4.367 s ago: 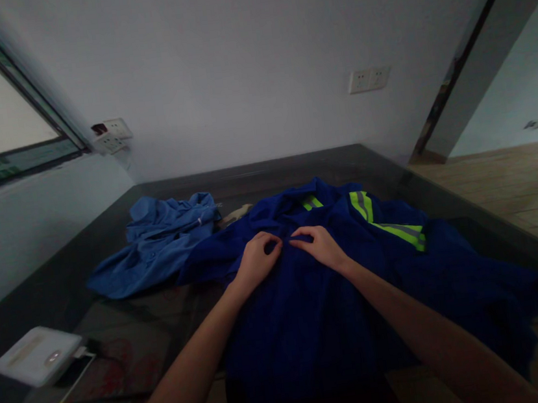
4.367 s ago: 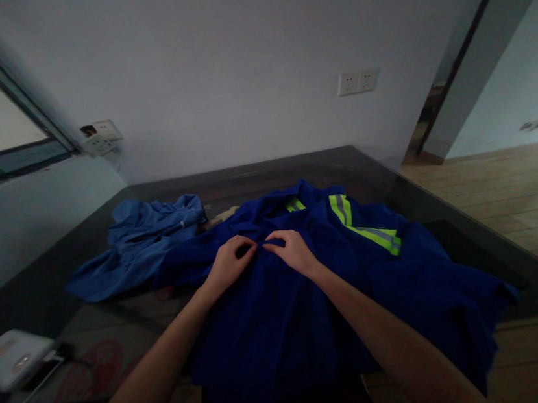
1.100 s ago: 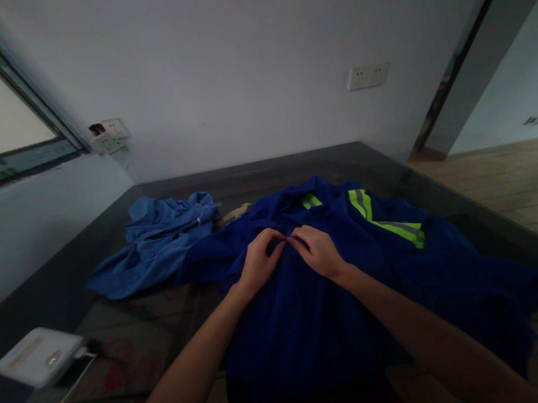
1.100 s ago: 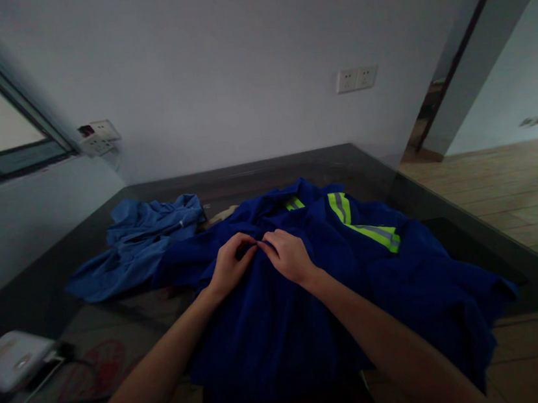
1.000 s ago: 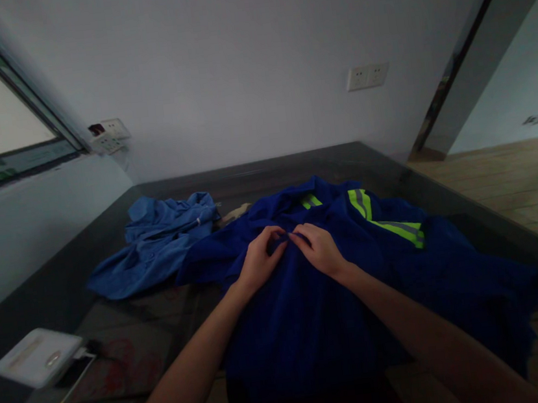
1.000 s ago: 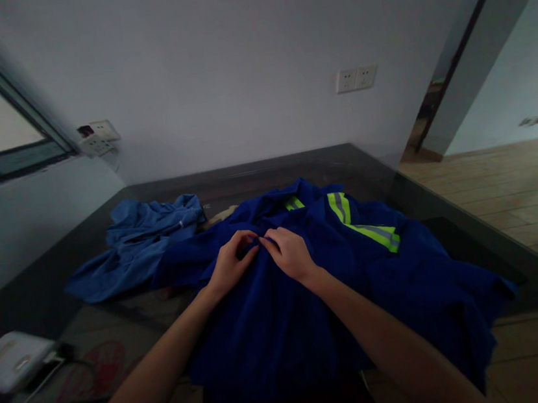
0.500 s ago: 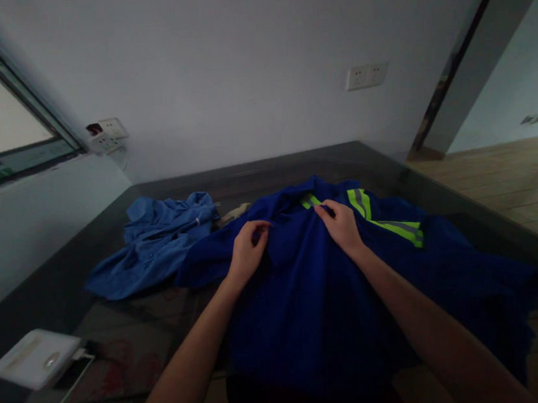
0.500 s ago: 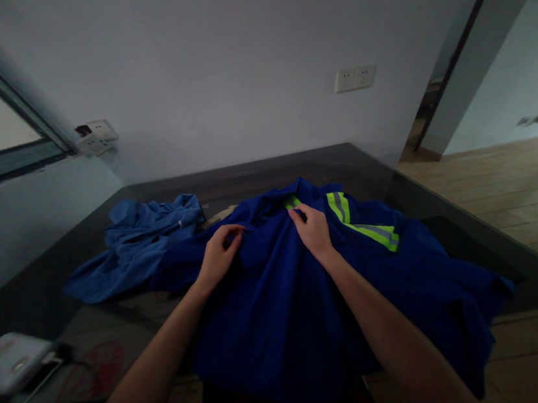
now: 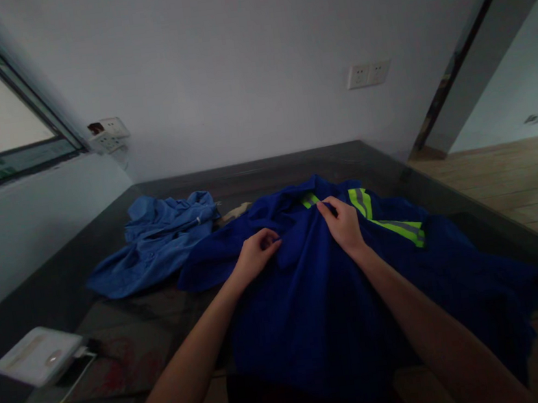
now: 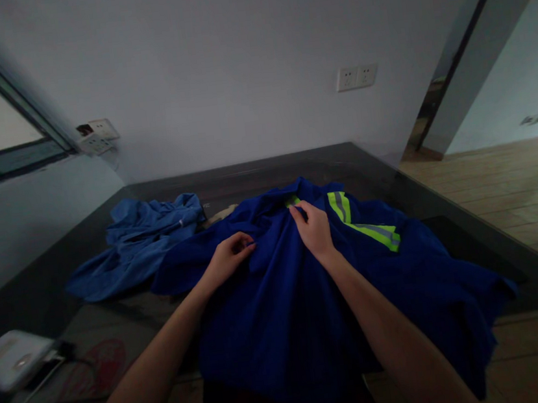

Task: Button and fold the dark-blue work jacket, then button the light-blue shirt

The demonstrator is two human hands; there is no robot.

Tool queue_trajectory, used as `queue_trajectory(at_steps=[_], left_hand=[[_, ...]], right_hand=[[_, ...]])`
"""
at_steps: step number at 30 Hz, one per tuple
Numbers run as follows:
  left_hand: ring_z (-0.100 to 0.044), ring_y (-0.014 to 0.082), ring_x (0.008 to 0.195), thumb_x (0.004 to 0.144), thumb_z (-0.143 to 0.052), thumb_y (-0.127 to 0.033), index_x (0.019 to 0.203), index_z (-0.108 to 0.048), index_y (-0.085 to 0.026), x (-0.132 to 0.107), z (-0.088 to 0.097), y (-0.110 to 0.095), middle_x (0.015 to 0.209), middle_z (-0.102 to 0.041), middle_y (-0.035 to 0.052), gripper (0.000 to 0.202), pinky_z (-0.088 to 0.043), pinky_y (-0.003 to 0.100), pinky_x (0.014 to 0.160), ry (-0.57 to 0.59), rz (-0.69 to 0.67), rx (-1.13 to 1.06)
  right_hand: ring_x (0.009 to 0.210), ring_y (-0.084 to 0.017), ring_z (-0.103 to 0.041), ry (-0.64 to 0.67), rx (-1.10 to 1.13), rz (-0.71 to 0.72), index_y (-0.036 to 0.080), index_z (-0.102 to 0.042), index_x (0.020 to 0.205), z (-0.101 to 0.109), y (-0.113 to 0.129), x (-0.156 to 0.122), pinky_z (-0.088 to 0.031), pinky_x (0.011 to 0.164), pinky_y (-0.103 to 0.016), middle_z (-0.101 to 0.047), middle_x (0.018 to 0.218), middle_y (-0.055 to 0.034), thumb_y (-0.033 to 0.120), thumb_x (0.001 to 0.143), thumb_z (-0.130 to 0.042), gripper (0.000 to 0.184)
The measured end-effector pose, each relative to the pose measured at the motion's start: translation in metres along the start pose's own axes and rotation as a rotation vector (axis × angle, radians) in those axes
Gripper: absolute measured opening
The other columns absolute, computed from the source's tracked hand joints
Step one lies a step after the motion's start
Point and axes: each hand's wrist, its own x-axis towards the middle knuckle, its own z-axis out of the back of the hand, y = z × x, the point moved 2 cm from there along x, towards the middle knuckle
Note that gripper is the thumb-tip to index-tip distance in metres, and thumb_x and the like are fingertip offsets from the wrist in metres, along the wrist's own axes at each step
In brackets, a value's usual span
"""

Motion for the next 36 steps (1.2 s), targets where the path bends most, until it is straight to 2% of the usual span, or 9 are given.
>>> queue_trajectory(at_steps=[4, 9, 11, 14, 19, 22, 25, 29, 36], left_hand=[[-0.058, 0.0141, 0.073, 0.079, -0.059, -0.029, 0.086, -0.063, -0.018, 0.000, 0.004, -0.003, 0.077, -0.062, 0.0002, 0.013, -0.045, 0.023, 0.065, -0.128, -0.027, -0.058], [-0.060, 0.0142, 0.074, 0.080, -0.059, -0.028, 0.085, -0.063, -0.019, -0.004, 0.005, -0.013, 0.080, -0.065, 0.0008, 0.011, -0.046, 0.023, 0.066, -0.176, -0.055, -0.093], [-0.061, 0.0146, 0.075, 0.081, -0.059, -0.028, 0.085, -0.064, -0.019, -0.006, 0.004, -0.019, 0.081, -0.066, 0.0010, 0.012, -0.046, 0.024, 0.068, -0.164, -0.075, -0.103], [-0.061, 0.0154, 0.078, 0.081, -0.059, -0.028, 0.086, -0.064, -0.019, -0.009, 0.002, -0.025, 0.083, -0.067, 0.0016, 0.012, -0.047, 0.025, 0.072, -0.154, -0.087, -0.141], [-0.062, 0.0157, 0.078, 0.082, -0.058, -0.029, 0.085, -0.064, -0.018, -0.009, 0.001, -0.024, 0.083, -0.066, 0.0017, 0.014, -0.046, 0.025, 0.071, -0.144, -0.055, -0.203], [-0.060, 0.0148, 0.075, 0.083, -0.058, -0.030, 0.086, -0.063, -0.017, -0.008, -0.001, -0.022, 0.080, -0.065, 0.0014, 0.014, -0.045, 0.024, 0.069, -0.129, -0.035, -0.229], [-0.059, 0.0134, 0.072, 0.083, -0.057, -0.029, 0.087, -0.060, -0.017, -0.008, -0.002, -0.020, 0.078, -0.064, 0.0007, 0.013, -0.043, 0.022, 0.066, -0.121, -0.024, -0.280], [-0.052, 0.0100, 0.057, 0.086, -0.053, -0.030, 0.095, -0.052, -0.019, -0.009, -0.002, -0.020, 0.064, -0.056, -0.0045, 0.014, -0.037, 0.020, 0.055, -0.099, -0.001, -0.358], [-0.058, 0.0133, 0.078, 0.086, -0.054, -0.030, 0.087, -0.056, -0.018, -0.009, -0.002, -0.024, 0.084, -0.060, 0.0006, 0.012, -0.043, 0.023, 0.069, -0.113, -0.082, -0.201]], right_hand=[[0.087, -0.026, -0.056, 0.060, -0.176, 0.053, 0.021, -0.064, 0.088, -0.002, -0.003, -0.001, -0.042, 0.074, -0.036, -0.065, 0.087, -0.0079, 0.031, 0.089, -0.052, 0.016], [0.111, -0.031, -0.044, -0.020, -0.245, 0.225, 0.023, -0.065, 0.101, 0.002, 0.025, -0.012, -0.031, 0.093, -0.047, -0.062, 0.109, -0.0102, 0.035, 0.088, -0.056, 0.020], [0.109, -0.029, -0.047, 0.059, -0.186, 0.308, 0.024, -0.064, 0.102, -0.001, 0.039, -0.018, -0.027, 0.096, -0.046, -0.065, 0.106, -0.0077, 0.035, 0.089, -0.055, 0.020], [0.097, -0.024, -0.055, 0.249, -0.100, 0.360, 0.021, -0.062, 0.097, -0.011, 0.048, -0.024, -0.032, 0.092, -0.041, -0.067, 0.095, -0.0059, 0.037, 0.089, -0.056, 0.019], [0.079, -0.019, -0.058, 0.455, 0.047, 0.216, 0.019, -0.060, 0.082, -0.023, 0.039, -0.023, -0.040, 0.074, -0.031, -0.065, 0.081, -0.0043, 0.038, 0.085, -0.061, 0.020], [0.075, -0.017, -0.059, 0.510, 0.203, 0.138, 0.018, -0.061, 0.079, -0.023, 0.036, -0.023, -0.040, 0.069, -0.027, -0.065, 0.079, -0.0023, 0.034, 0.084, -0.063, 0.017], [0.075, -0.017, -0.060, 0.528, 0.314, 0.091, 0.018, -0.063, 0.080, -0.022, 0.038, -0.023, -0.041, 0.068, -0.026, -0.066, 0.079, -0.0011, 0.031, 0.084, -0.062, 0.014], [0.077, -0.018, -0.062, 0.536, 0.368, 0.068, 0.018, -0.065, 0.081, -0.022, 0.038, -0.023, -0.043, 0.069, -0.026, -0.068, 0.080, -0.0013, 0.030, 0.084, -0.062, 0.013], [0.078, -0.018, -0.063, 0.490, 0.373, 0.026, 0.017, -0.065, 0.084, -0.024, 0.034, -0.022, -0.044, 0.071, -0.027, -0.069, 0.083, -0.0032, 0.027, 0.085, -0.059, 0.011]])
